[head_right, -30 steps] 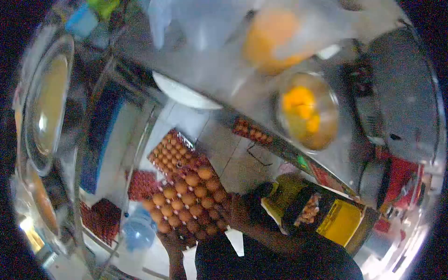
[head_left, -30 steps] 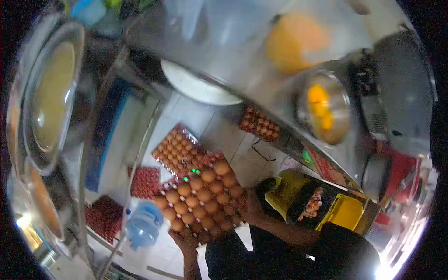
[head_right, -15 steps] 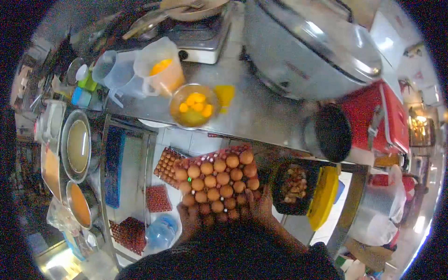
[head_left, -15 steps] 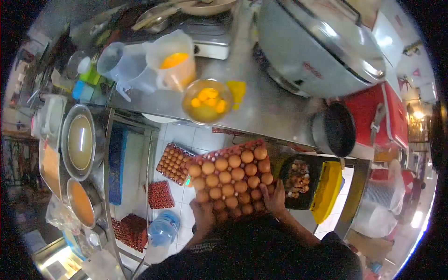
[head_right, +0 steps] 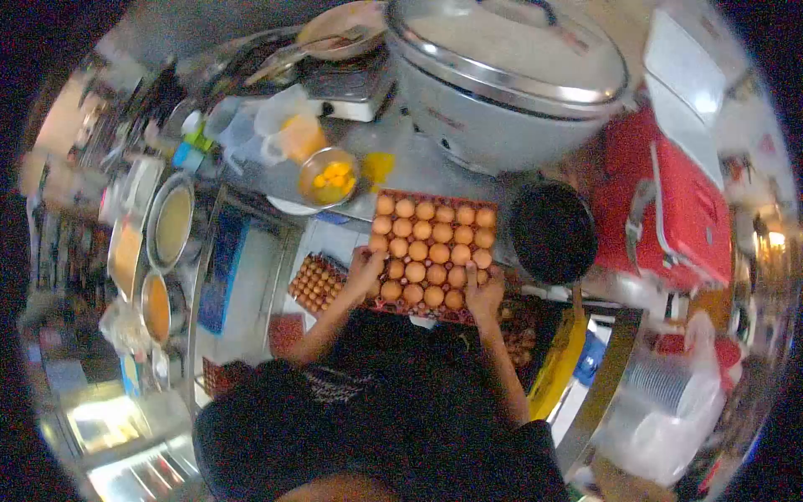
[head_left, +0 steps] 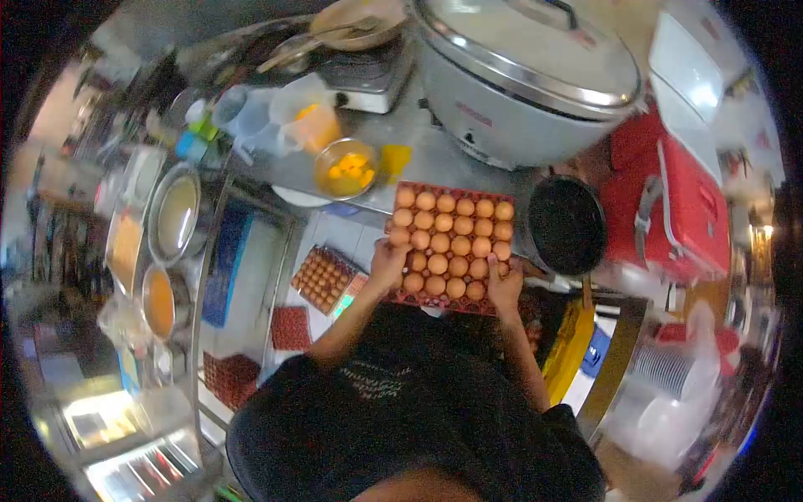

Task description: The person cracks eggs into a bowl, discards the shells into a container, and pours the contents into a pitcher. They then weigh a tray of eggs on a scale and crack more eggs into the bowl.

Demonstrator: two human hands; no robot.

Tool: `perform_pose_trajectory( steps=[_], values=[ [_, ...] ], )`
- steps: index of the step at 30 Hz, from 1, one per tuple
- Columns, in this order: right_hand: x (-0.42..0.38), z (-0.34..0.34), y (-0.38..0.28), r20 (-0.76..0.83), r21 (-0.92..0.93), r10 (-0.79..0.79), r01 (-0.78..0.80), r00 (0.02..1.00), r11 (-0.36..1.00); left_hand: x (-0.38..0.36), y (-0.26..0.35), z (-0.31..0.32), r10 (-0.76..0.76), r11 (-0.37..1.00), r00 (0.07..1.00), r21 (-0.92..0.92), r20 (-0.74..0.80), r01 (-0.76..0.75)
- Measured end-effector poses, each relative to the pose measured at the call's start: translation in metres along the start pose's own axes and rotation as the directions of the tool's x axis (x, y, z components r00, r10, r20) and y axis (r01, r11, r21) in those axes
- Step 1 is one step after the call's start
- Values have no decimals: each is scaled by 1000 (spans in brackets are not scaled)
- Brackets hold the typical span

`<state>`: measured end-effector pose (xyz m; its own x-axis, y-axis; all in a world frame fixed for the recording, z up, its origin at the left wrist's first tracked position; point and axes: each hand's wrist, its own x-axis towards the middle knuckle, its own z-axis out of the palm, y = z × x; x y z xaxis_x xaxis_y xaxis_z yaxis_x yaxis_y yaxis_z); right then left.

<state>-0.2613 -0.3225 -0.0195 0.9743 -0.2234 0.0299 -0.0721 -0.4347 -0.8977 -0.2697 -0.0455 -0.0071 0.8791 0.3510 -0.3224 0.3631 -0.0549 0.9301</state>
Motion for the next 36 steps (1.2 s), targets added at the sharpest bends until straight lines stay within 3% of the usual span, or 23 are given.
perform_pose_trajectory(
  steps=[1,3,5,6,7,9,11,15,16,18,19,21,22,23,24,25,26,27,29,33,34,36],
  values=[
    [7,6,-11,21,44,21,-22,1000,999,21,-14,1,-32,995,999,99,-12,33],
    [19,10,-43,22,122,83,-85,996,989,21,32,2,61,995,998,84,-16,-59],
    [42,41,30,-39,-61,78,-80,996,995,58,23,-2,15,991,993,127,120,-30],
    [46,52,37,-97,-158,119,-134,988,978,95,-25,-2,188,967,976,153,111,-203],
    [52,60,38,-157,-248,155,-191,975,950,107,-17,-2,72,985,992,148,100,-87],
    [57,62,11,-62,-25,90,-92,994,995,113,5,-6,86,987,985,125,147,-105],
    [63,66,-7,35,151,118,-122,992,981,131,11,-11,150,976,957,117,249,-183],
    [60,61,-12,255,35,314,-333,915,942,156,4,-33,180,951,932,187,314,-247],
    [45,58,-17,129,-31,201,-198,971,980,135,52,-38,101,992,915,33,391,-123],
    [10,54,-40,-86,-226,-62,41,994,973,116,58,-47,86,993,920,44,384,-111],
    [4,45,-53,26,-411,-135,134,991,902,112,55,-49,82,993,922,47,379,-108],
    [0,28,-74,301,-680,-188,348,935,645,122,9,-53,130,987,879,-146,459,-70],
    [8,25,-72,442,-674,-162,446,882,589,121,-4,-53,203,974,884,-183,421,-137],
    [6,24,-58,456,-672,-142,444,879,592,122,-19,-53,281,953,884,-221,374,-210],
    [4,26,-36,472,-668,-127,448,872,594,129,-55,-56,262,963,924,-9,279,-270],
    [5,26,-19,489,-662,-122,459,864,592,125,-50,-52,276,961,915,-58,293,-271],
    [5,23,-12,508,-656,-209,533,835,534,119,-34,-51,292,956,907,-104,305,-273],
    [4,23,-13,453,-606,-297,535,841,589,113,-20,-51,308,950,898,-149,314,-274],
    [5,24,-16,314,-482,-470,565,825,669,101,13,-53,279,953,905,23,321,-302],
    [12,30,11,310,-580,-257,396,915,712,85,8,-48,321,865,926,336,198,-372],
    [12,34,11,268,-577,-231,347,935,740,82,5,-49,439,810,870,320,227,-492],
    [10,40,2,229,-593,-203,302,952,746,71,14,-47,526,716,818,398,233,-573]
  ],
)
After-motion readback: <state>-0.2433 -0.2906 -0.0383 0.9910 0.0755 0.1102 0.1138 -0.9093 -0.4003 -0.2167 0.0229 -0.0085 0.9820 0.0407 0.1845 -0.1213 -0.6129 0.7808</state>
